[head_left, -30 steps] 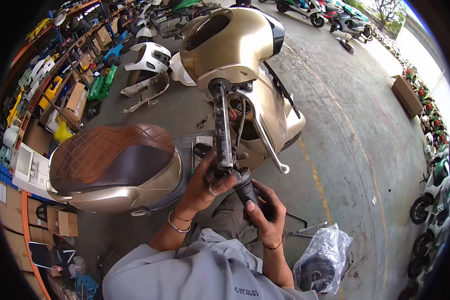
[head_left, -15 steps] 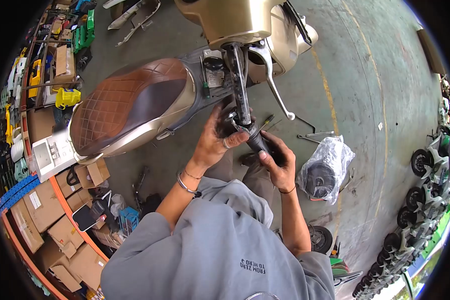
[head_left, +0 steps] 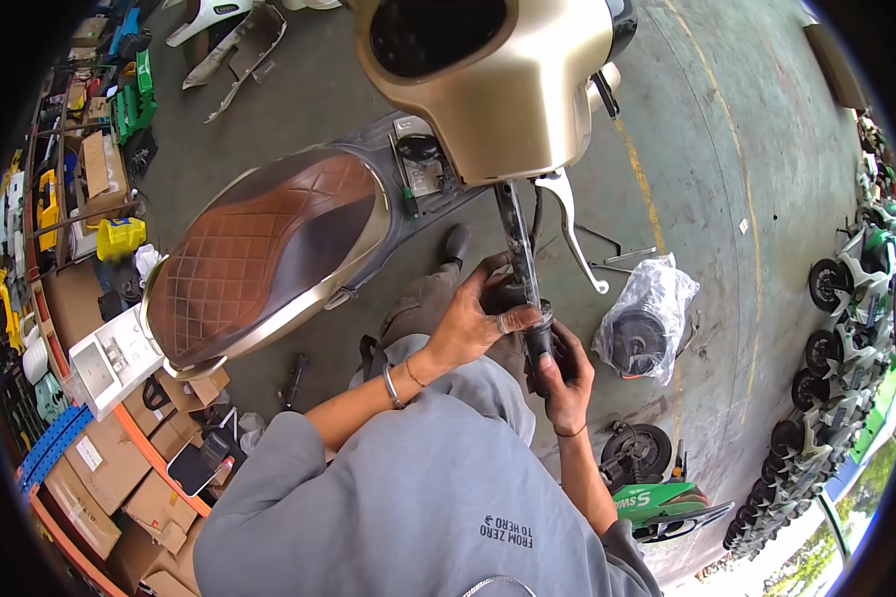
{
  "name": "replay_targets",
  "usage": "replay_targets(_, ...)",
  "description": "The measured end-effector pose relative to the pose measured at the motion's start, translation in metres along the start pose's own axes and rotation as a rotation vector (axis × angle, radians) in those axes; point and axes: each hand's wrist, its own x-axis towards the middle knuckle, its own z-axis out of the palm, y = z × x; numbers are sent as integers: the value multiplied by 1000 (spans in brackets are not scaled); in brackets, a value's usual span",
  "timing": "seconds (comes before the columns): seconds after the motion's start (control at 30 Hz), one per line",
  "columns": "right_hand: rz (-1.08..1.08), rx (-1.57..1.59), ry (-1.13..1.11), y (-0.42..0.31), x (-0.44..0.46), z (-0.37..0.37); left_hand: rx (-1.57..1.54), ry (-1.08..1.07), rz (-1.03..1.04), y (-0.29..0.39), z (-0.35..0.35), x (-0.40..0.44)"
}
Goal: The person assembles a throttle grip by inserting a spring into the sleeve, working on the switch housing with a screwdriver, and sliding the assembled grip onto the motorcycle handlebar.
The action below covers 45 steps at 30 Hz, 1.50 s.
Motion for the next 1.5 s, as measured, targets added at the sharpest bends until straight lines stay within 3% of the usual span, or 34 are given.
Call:
replay_targets(0.07, -41, 12, -82, 0, 14, -10, 65, -51, -16, 8, -6, 4)
replay_targets(0.2, -74, -84, 63, -7, 0, 11, 9, -70, 59, 11, -2, -4)
replay_targets(0.3, -10, 9, -20, -3, 10, -2, -49, -78, -177, 14, -4, -6)
replay_targets(0.43, -1, 62, 52, -9, 12, 12, 116, -31, -147, 30, -1, 1)
replay_targets(0.47, -71, -215, 97, -12, 9, 18, 87, -16, -151, 32, 0, 3)
replay_targets(0.6, 35, 108, -80, -21, 30, 2, 187, -39, -114, 39, -4, 7)
replay_targets(0.7, 102, 230, -148, -28, 45, 5, 188, 148, -31, 47, 4, 11)
replay_targets(0.97, -27, 62, -77, -52, 74, 37, 77, 102, -7, 70, -18, 33)
replay_targets(1.17, -323, -299, 124, -60, 86, 63, -55, 92, 59, 67, -22, 45)
replay_targets(1.27, -268, -388, 129, -71, 90, 65, -41, 67, 50, 69, -24, 45)
replay_targets(1.37, -361, -482, 161, -73, 93, 63, -44, 82, 57, 67, -24, 44)
replay_targets(1.5, -222, -226, 79, -56, 91, 33, 218, 112, 17, 49, -75, 26)
